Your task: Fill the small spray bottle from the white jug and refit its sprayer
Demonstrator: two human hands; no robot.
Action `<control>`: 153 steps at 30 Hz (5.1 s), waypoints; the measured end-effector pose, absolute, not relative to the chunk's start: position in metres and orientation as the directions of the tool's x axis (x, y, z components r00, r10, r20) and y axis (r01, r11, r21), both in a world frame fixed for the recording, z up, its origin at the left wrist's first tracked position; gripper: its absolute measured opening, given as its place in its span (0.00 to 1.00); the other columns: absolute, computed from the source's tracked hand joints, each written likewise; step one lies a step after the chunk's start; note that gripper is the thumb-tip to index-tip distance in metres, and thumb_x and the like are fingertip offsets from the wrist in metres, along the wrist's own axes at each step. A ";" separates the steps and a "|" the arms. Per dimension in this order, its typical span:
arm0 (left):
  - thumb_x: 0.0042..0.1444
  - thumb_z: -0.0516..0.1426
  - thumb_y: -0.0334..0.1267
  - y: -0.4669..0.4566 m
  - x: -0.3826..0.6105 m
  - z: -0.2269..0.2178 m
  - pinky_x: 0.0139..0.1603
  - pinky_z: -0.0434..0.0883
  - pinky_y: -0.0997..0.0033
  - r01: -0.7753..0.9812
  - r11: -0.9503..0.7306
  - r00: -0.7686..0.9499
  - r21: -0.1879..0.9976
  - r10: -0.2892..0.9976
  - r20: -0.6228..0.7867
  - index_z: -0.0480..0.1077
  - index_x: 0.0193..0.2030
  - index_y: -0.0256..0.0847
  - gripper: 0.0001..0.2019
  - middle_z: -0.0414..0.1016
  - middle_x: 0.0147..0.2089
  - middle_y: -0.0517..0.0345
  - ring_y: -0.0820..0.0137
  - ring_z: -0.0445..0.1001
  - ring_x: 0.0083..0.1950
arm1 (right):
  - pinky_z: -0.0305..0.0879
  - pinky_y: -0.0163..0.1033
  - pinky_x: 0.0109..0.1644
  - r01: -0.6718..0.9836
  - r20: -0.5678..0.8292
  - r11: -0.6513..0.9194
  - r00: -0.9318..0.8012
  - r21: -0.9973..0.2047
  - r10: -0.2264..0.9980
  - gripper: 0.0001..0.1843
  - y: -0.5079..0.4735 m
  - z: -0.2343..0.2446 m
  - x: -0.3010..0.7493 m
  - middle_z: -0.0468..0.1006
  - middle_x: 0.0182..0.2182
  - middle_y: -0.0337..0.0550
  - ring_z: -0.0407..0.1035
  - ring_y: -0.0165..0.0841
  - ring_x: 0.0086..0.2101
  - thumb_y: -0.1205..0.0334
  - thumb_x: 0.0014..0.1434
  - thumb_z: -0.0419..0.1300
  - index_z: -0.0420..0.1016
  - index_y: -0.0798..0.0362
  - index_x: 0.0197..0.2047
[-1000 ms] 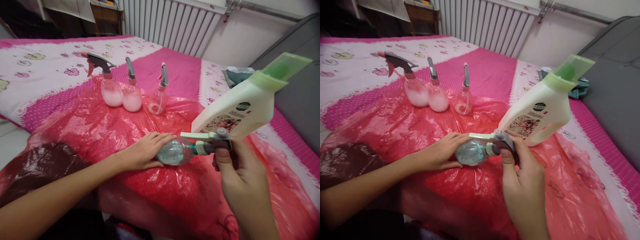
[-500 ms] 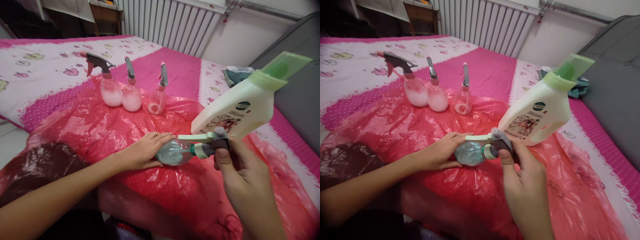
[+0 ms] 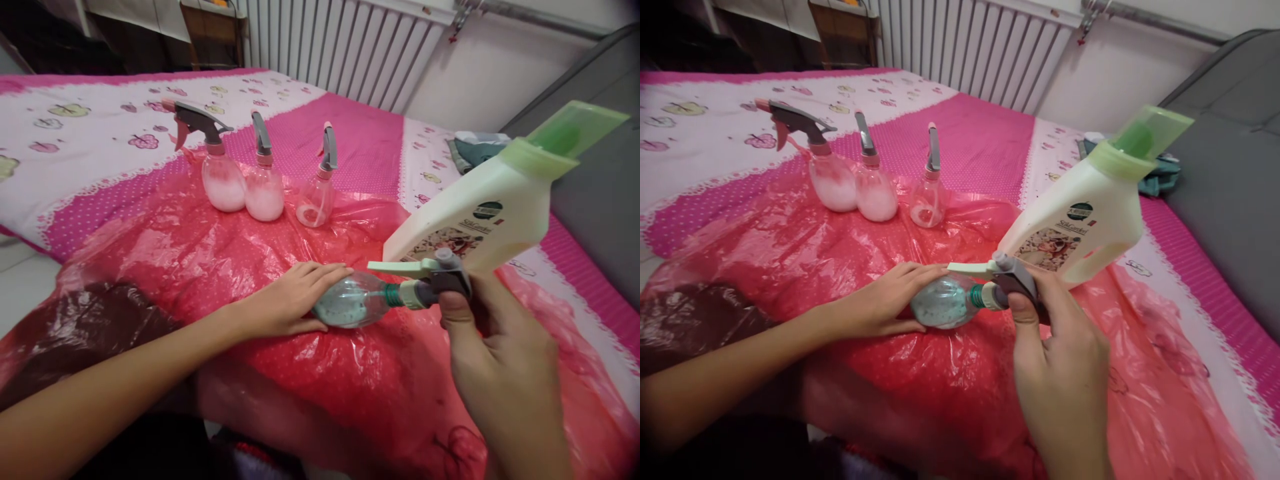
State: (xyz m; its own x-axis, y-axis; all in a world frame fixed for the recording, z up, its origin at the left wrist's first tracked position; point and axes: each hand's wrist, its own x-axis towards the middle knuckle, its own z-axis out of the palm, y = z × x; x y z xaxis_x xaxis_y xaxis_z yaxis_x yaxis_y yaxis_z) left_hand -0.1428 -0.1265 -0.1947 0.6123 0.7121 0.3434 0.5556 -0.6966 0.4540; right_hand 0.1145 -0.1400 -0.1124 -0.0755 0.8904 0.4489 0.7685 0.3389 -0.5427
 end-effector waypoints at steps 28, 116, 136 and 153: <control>0.60 0.67 0.46 -0.120 -0.142 -0.186 0.66 0.67 0.41 0.611 -0.662 0.605 0.434 0.744 0.284 0.41 0.78 0.51 0.48 0.62 0.73 0.40 0.48 0.66 0.68 | 0.65 0.41 0.40 0.593 0.458 0.426 -0.106 -0.683 0.883 0.11 -0.130 -0.105 0.117 0.80 0.33 0.39 0.74 0.36 0.35 0.52 0.70 0.56 0.77 0.47 0.44; 0.54 0.72 0.41 -0.120 -0.144 -0.186 0.68 0.66 0.39 0.614 -0.638 0.595 0.465 0.761 0.260 0.42 0.77 0.52 0.53 0.62 0.74 0.39 0.46 0.66 0.70 | 0.64 0.57 0.48 0.735 0.560 0.422 -0.070 -0.531 0.825 0.16 -0.134 -0.115 0.106 0.76 0.36 0.47 0.70 0.48 0.43 0.47 0.70 0.54 0.79 0.45 0.45; 0.51 0.73 0.46 -0.122 -0.143 -0.182 0.67 0.67 0.41 0.677 -0.615 0.565 0.405 0.787 0.248 0.45 0.75 0.50 0.52 0.65 0.71 0.42 0.47 0.65 0.67 | 0.64 0.55 0.47 0.749 0.569 0.428 -0.083 -0.506 0.818 0.13 -0.139 -0.110 0.106 0.79 0.36 0.47 0.71 0.48 0.41 0.52 0.70 0.55 0.80 0.46 0.44; 0.57 0.69 0.50 -0.124 -0.142 -0.181 0.65 0.67 0.38 0.618 -0.615 0.579 0.490 0.778 0.246 0.46 0.76 0.51 0.47 0.64 0.71 0.40 0.46 0.65 0.66 | 0.65 0.49 0.42 0.740 0.539 0.413 -0.082 -0.531 0.838 0.14 -0.142 -0.104 0.114 0.78 0.36 0.44 0.72 0.46 0.40 0.47 0.69 0.54 0.79 0.41 0.46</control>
